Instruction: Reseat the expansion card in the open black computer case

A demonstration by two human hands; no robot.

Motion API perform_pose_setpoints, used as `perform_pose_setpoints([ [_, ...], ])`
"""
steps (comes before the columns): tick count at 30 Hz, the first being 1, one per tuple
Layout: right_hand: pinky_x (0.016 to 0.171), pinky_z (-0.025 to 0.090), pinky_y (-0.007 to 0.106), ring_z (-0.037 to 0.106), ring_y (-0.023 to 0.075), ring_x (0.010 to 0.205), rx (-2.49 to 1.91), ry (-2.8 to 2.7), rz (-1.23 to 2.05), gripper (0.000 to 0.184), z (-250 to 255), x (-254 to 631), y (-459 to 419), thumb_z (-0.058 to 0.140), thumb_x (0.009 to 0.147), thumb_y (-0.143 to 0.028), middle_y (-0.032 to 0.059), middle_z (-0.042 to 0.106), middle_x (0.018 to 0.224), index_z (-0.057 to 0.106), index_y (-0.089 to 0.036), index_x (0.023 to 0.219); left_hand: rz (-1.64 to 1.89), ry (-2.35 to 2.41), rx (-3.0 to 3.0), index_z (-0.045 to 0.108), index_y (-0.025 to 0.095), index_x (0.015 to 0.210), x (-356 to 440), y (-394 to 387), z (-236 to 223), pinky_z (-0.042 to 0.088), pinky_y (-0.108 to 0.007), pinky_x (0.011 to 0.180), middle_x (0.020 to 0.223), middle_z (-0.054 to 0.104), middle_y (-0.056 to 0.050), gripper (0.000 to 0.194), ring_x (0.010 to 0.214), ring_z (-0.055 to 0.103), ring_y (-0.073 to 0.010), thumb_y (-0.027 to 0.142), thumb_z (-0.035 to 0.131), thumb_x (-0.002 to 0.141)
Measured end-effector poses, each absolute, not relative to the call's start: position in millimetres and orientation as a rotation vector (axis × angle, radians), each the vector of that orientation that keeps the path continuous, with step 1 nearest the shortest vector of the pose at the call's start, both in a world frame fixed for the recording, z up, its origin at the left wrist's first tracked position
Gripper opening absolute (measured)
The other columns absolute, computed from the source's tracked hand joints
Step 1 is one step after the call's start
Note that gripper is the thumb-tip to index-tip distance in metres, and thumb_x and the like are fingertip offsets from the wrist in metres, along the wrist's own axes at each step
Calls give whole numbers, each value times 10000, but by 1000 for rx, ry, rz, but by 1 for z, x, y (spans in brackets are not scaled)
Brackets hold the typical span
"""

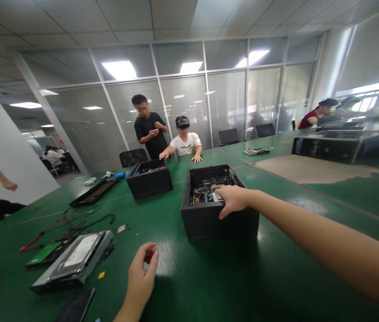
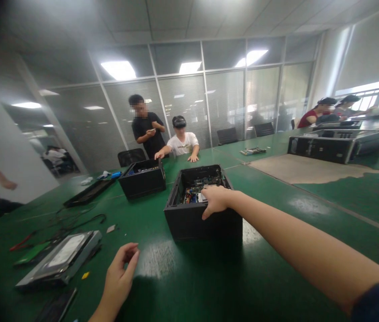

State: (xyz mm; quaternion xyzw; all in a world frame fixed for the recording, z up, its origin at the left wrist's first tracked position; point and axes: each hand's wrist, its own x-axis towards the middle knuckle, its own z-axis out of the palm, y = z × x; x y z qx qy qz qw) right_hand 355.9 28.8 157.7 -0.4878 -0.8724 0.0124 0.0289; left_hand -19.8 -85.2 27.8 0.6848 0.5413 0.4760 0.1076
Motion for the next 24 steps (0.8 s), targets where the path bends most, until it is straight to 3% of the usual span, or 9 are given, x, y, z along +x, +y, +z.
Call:
perform_pose_setpoints([
  [5,931,452,454,556,371,1107,-1367,-2746,210,989,169,371,-43,712,605,-744,202,572,1248,534,-108,1341,1376,1577,2006,561,201,1127,-21,-82,23,498,-318,762,892,634,-23,263,822,623,-197,381,534,937],
  [10,963,432,465,546,355,1109,-1329,-2739,338,1040,173,387,-133,805,563,-620,164,557,1279,470,-174,1440,1341,1562,2030,557,203,1133,-17,-84,23,493,-319,768,895,628,-18,260,820,617,-192,377,533,940],
  [13,947,453,465,567,362,1101,-1335,-2763,447,1087,183,397,-171,812,554,-652,169,569,1297,450,-190,1470,1333,1551,2049,557,201,1133,-14,-86,24,493,-319,771,896,628,-19,262,822,616,-192,373,534,938],
  [16,962,463,440,574,352,1156,-1250,-2830,544,998,202,404,-173,715,675,-713,157,558,1366,428,-218,1493,1318,1534,2067,553,202,1137,-13,-86,22,491,-315,768,890,621,-15,260,811,609,-187,369,533,938],
  [20,1005,441,414,562,305,1216,-1239,-2843,246,710,223,390,-114,502,903,-628,141,549,1400,449,-211,1475,1289,1533,2081,550,207,1138,-13,-83,20,489,-310,757,877,615,-8,260,789,603,-182,375,528,942],
  [24,847,513,409,662,317,1013,-1444,-2919,-258,525,209,350,-25,603,859,-506,169,690,1134,645,-149,1243,1266,1565,2069,555,205,1143,-16,-81,19,498,-313,761,899,631,-19,278,815,620,-192,391,532,937],
])
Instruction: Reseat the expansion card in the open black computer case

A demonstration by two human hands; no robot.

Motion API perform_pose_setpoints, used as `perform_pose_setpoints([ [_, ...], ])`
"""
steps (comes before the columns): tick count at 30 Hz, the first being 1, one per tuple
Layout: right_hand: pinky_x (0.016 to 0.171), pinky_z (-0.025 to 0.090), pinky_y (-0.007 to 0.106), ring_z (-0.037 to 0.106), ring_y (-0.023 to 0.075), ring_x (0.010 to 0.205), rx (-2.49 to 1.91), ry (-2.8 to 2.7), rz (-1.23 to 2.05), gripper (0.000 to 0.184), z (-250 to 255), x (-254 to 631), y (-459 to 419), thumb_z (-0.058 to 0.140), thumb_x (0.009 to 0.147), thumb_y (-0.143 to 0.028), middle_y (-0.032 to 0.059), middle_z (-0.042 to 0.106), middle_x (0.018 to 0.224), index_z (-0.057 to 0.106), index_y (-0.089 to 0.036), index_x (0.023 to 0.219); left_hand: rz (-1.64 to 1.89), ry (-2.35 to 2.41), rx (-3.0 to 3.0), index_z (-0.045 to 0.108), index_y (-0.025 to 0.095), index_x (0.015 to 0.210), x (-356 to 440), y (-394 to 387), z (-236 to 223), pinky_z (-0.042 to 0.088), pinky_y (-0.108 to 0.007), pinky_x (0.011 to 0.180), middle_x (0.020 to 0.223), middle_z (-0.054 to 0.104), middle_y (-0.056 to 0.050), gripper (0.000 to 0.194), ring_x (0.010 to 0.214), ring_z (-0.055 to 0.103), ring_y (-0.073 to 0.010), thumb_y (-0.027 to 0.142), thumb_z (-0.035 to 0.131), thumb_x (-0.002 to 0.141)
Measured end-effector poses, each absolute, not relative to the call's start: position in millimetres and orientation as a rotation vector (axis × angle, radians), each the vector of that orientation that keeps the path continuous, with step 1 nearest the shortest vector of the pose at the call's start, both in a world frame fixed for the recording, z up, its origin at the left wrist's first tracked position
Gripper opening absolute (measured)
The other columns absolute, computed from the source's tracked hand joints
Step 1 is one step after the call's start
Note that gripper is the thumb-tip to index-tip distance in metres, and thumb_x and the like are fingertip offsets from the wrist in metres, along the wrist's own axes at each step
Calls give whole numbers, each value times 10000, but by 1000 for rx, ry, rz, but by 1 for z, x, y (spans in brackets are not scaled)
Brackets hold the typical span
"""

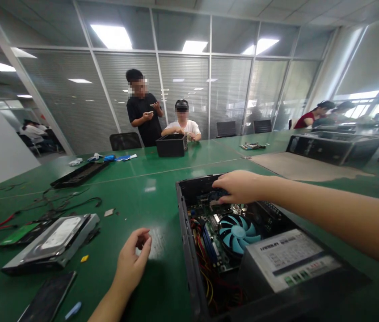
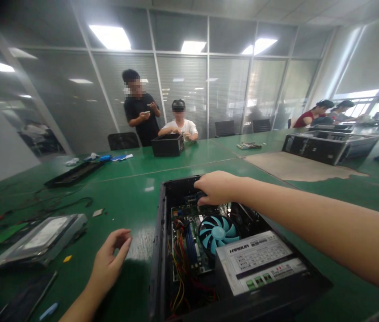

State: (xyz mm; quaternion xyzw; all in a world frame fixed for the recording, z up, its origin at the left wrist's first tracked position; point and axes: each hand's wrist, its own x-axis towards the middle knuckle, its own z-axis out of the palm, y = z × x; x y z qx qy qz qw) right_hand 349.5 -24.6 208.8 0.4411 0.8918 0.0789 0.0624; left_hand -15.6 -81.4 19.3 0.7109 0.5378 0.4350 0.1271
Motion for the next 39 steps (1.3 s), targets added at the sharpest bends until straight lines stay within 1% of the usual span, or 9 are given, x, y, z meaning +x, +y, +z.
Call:
perform_pose_setpoints([
  [4,756,540,417,688,340,935,1357,2443,334,355,162,322,38,666,798,-353,205,708,1027,713,-111,1054,1280,1600,2028,554,207,1149,-21,-82,20,506,-313,763,904,642,-22,286,831,635,-199,395,535,933],
  [10,766,561,424,685,339,967,1397,2521,277,468,112,324,68,715,730,-185,198,664,1112,641,-115,1187,1271,1572,2043,554,215,1136,-19,-83,20,517,-303,770,898,658,-20,258,833,651,-196,374,546,933],
  [13,759,561,434,694,331,950,1421,2520,295,304,108,323,73,580,818,-81,203,669,1074,693,-114,1098,1236,1509,2071,558,215,1128,-10,-81,17,529,-292,746,890,669,-23,237,814,661,-191,353,547,936],
  [16,754,558,436,696,334,943,1441,2542,321,285,107,321,76,494,854,-47,202,688,1009,725,-108,1011,1220,1451,2079,567,209,1117,-4,-80,16,539,-289,738,883,678,-30,223,806,668,-189,337,549,935],
  [24,750,529,366,708,298,910,1465,2580,405,240,114,317,69,495,861,-52,198,716,969,712,-101,951,1234,1457,2069,591,213,1122,-6,-81,18,554,-307,749,914,688,-44,241,820,677,-203,341,569,919],
  [27,746,510,351,704,293,887,1508,2638,451,229,130,320,63,540,840,-91,176,725,934,682,-111,1018,1223,1437,2087,583,220,1120,-6,-81,17,553,-312,737,900,679,-38,236,805,670,-202,349,556,924],
  [32,782,461,293,666,249,950,1450,2873,33,274,155,348,60,627,831,-266,90,728,1017,685,-185,1087,1189,1421,2117,553,223,1140,-5,-78,14,541,-323,736,911,661,-44,243,800,649,-200,348,539,932],
  [36,779,444,262,643,191,888,1233,2949,-581,311,159,366,64,557,878,-271,41,728,983,697,-148,1126,1174,1419,2131,544,228,1151,-6,-76,13,536,-311,726,910,654,-34,250,787,639,-187,350,535,933],
  [39,757,443,262,635,176,838,1124,2924,-695,315,158,368,66,543,888,-284,27,728,951,704,-138,1117,1191,1424,2137,559,228,1138,-5,-76,14,538,-301,718,897,661,-25,249,778,645,-184,351,549,921],
])
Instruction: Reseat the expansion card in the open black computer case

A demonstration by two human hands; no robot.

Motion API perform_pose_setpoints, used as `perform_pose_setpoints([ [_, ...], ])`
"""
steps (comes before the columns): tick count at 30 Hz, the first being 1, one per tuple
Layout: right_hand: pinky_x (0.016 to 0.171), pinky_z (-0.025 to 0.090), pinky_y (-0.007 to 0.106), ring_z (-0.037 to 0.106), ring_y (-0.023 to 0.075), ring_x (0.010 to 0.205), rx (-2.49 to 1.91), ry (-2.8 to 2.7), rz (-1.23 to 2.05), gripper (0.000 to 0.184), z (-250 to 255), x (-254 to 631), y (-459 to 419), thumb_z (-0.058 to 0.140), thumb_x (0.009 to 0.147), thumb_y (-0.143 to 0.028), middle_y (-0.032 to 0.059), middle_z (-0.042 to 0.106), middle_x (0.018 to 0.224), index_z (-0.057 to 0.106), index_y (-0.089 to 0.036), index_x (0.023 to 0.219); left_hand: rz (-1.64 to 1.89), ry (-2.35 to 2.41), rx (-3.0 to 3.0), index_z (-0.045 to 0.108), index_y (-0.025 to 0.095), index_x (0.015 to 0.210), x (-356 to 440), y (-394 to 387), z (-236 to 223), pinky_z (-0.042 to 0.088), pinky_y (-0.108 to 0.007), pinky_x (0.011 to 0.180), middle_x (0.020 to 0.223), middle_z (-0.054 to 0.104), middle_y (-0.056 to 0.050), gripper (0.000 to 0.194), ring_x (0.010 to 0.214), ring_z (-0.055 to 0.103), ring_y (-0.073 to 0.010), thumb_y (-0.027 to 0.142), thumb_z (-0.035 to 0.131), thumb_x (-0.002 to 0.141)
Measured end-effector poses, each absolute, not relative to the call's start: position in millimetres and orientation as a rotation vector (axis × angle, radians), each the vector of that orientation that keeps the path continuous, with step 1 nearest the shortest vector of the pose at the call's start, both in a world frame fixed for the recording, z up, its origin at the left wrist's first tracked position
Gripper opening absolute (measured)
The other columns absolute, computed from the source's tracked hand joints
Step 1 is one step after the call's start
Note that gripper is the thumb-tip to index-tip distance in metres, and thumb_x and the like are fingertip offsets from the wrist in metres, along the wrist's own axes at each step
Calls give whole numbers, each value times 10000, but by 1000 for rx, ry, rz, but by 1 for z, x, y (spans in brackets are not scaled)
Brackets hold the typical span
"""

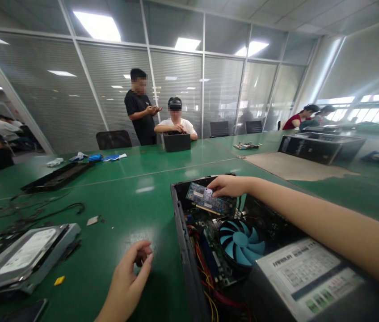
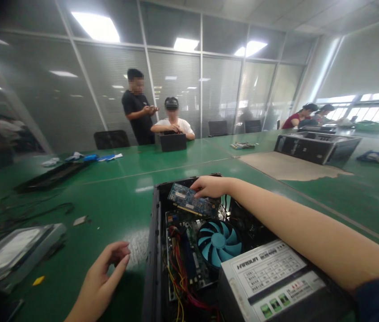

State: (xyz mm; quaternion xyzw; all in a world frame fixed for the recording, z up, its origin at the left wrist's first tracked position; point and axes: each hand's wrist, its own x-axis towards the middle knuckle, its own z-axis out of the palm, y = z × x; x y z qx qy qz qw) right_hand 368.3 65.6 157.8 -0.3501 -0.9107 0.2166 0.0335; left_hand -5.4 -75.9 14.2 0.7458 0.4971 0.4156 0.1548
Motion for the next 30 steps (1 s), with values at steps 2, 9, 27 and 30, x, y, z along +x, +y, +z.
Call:
perform_pose_setpoints([
  [2,757,440,260,636,175,835,-1128,-2833,489,296,158,365,64,560,874,-270,33,728,944,712,-151,1098,1196,1431,2133,566,227,1133,-6,-76,14,541,-299,721,900,667,-26,251,780,652,-184,353,555,917],
  [9,775,489,307,675,260,958,-1473,-2881,-388,282,147,340,60,607,790,-157,123,719,1049,724,-188,1044,1166,1462,2094,572,220,1145,-7,-73,12,550,-312,744,927,675,-43,283,817,665,-198,373,571,908],
  [27,790,547,337,717,274,896,-1588,-2998,-452,189,118,316,68,672,798,-156,204,731,952,752,-96,958,1169,1446,2090,560,205,1164,-3,-79,17,544,-330,743,964,664,-71,277,815,645,-199,331,562,917],
  [30,792,543,341,713,276,919,-1568,-2981,-470,193,119,311,62,651,793,-115,203,732,960,751,-99,957,1176,1442,2098,568,202,1154,-2,-80,20,543,-333,739,952,663,-75,267,808,643,-202,330,555,919],
])
